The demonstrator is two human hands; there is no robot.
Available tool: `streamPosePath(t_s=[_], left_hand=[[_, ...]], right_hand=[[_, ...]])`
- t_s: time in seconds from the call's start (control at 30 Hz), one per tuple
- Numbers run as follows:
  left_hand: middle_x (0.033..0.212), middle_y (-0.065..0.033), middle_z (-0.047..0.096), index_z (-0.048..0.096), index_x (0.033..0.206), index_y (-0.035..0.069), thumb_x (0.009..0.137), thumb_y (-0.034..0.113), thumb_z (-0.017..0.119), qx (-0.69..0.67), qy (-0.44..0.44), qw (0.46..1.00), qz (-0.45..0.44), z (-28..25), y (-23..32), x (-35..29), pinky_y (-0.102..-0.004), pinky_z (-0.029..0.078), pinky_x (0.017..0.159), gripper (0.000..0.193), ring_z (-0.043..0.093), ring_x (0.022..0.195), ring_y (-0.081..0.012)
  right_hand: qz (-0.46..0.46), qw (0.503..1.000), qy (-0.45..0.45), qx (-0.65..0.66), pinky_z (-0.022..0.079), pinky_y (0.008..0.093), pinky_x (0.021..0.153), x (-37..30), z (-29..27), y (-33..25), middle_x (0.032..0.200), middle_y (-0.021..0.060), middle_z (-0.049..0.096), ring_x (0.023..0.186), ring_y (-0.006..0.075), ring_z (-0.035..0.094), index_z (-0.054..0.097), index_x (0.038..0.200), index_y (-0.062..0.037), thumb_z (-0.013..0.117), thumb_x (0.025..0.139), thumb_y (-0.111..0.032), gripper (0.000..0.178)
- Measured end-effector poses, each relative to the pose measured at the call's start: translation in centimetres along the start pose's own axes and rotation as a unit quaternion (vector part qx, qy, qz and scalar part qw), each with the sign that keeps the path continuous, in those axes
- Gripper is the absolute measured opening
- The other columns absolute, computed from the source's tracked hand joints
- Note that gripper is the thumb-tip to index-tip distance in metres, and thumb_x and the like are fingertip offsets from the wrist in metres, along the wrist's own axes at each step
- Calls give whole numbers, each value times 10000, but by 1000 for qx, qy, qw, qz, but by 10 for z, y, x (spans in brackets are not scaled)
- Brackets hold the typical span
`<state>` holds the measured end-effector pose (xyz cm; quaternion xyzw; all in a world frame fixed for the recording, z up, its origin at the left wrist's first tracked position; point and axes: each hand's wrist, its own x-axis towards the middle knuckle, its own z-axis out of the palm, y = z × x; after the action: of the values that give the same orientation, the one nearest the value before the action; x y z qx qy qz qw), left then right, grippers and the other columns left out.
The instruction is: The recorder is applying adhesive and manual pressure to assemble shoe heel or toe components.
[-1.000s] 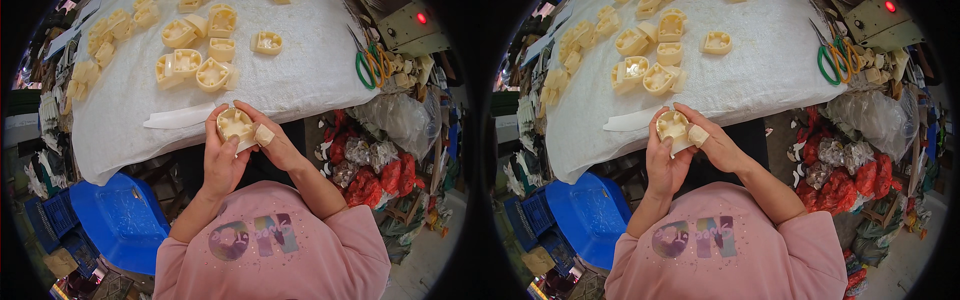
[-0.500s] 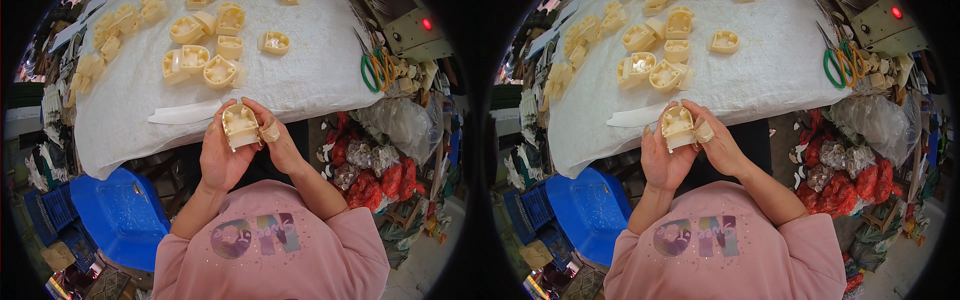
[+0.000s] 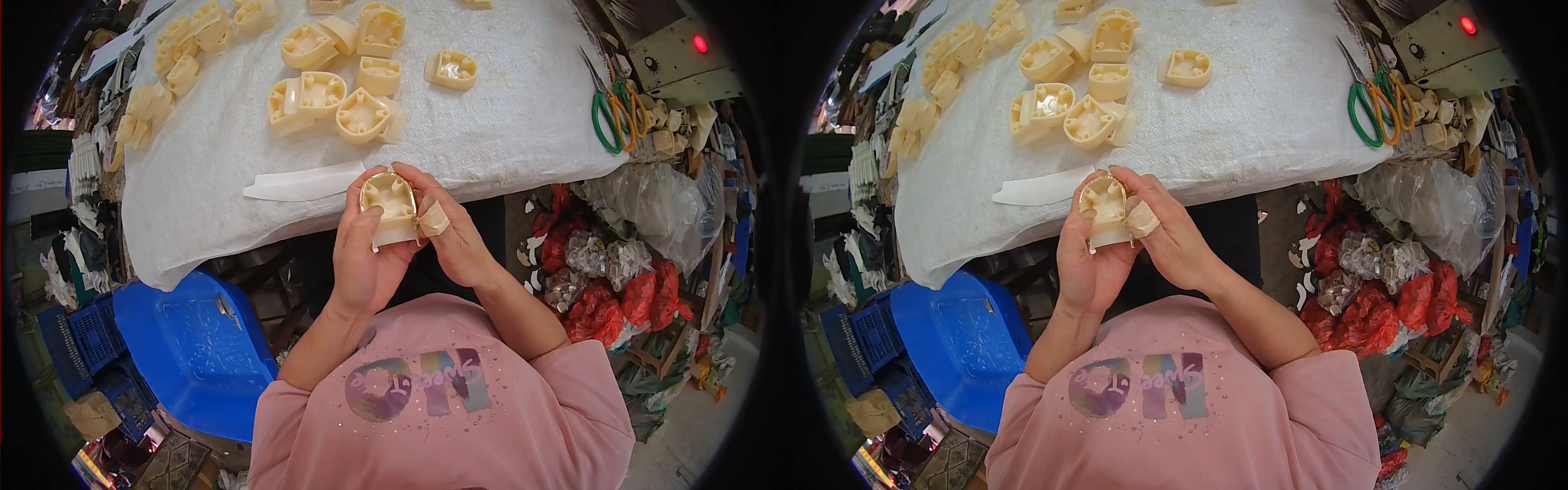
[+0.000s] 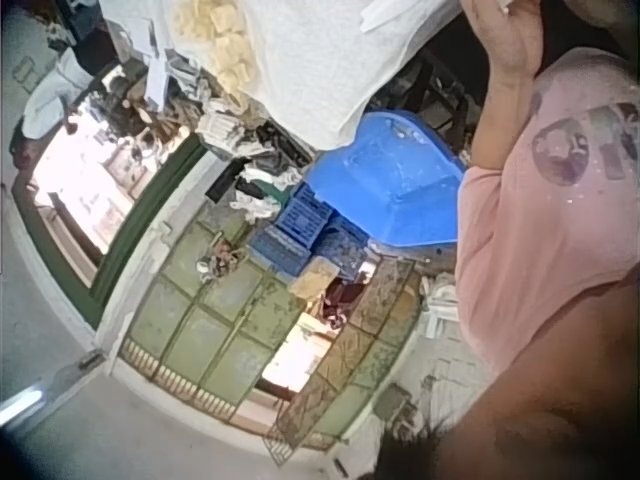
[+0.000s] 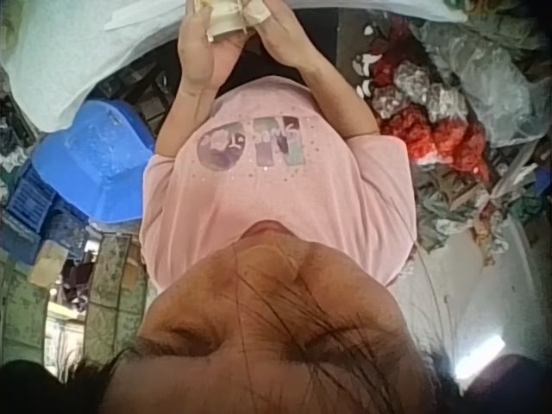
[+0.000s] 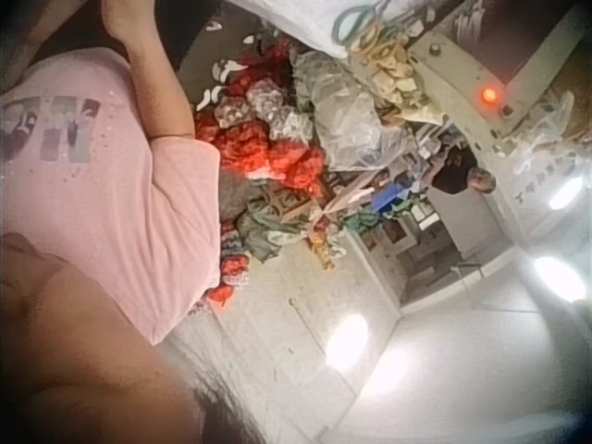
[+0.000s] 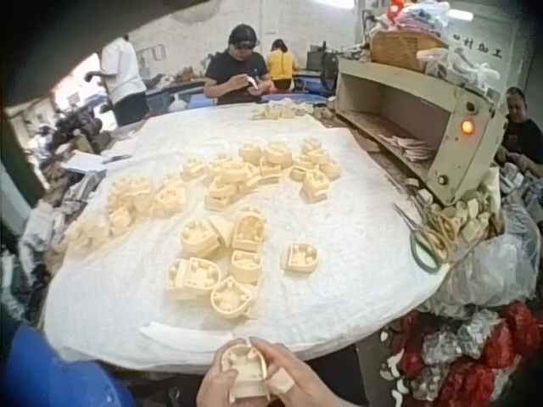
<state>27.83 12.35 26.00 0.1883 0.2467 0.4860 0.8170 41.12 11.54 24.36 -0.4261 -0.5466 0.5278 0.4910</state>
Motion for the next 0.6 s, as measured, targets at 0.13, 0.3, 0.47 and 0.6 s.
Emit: streamPosePath(t_s=[0.13, 0.3, 0.47, 0.6], left_hand=[[1151, -129, 505, 307, 1345, 155, 974, 470, 255, -136, 6, 989, -58, 5, 10, 1, -369, 460, 766, 489, 534, 990, -242], [1157, -164, 500, 274, 1377, 182, 963, 535, 142, -162, -48, 983, -74, 3, 13, 2, -375, 453, 770, 560, 534, 973, -274], [1161, -193, 464, 184, 1397, 44, 938, 512, 372, 392, 29, 917, 71, 14, 12, -7, -392, 445, 823, 681, 519, 976, -309], [1169, -236, 423, 213, 1365, -58, 828, 464, 610, 520, -87, 796, 297, -3, -4, -2, -394, 436, 843, 848, 497, 1026, -296]], right_hand=[[102, 991, -17, 82, 464, 244, 767, 0, -6, -19, 1184, 96, 472, 955, 158, 535, 368, 1368, -27, 404, 977, -326, 493], [31, 998, 37, 44, 410, 209, 718, 0, -14, -15, 1097, 48, 516, 780, 86, 467, 375, 1368, -16, 416, 970, -398, 554], [-39, 977, 48, -202, 444, 288, 620, 8, -27, -40, 925, 88, 541, 686, 162, 551, 515, 1197, 0, 583, 858, -207, 403], [71, 966, -110, -222, 459, 294, 620, 13, -25, -51, 895, 92, 568, 706, 180, 581, 515, 1175, 9, 659, 806, -219, 457]])
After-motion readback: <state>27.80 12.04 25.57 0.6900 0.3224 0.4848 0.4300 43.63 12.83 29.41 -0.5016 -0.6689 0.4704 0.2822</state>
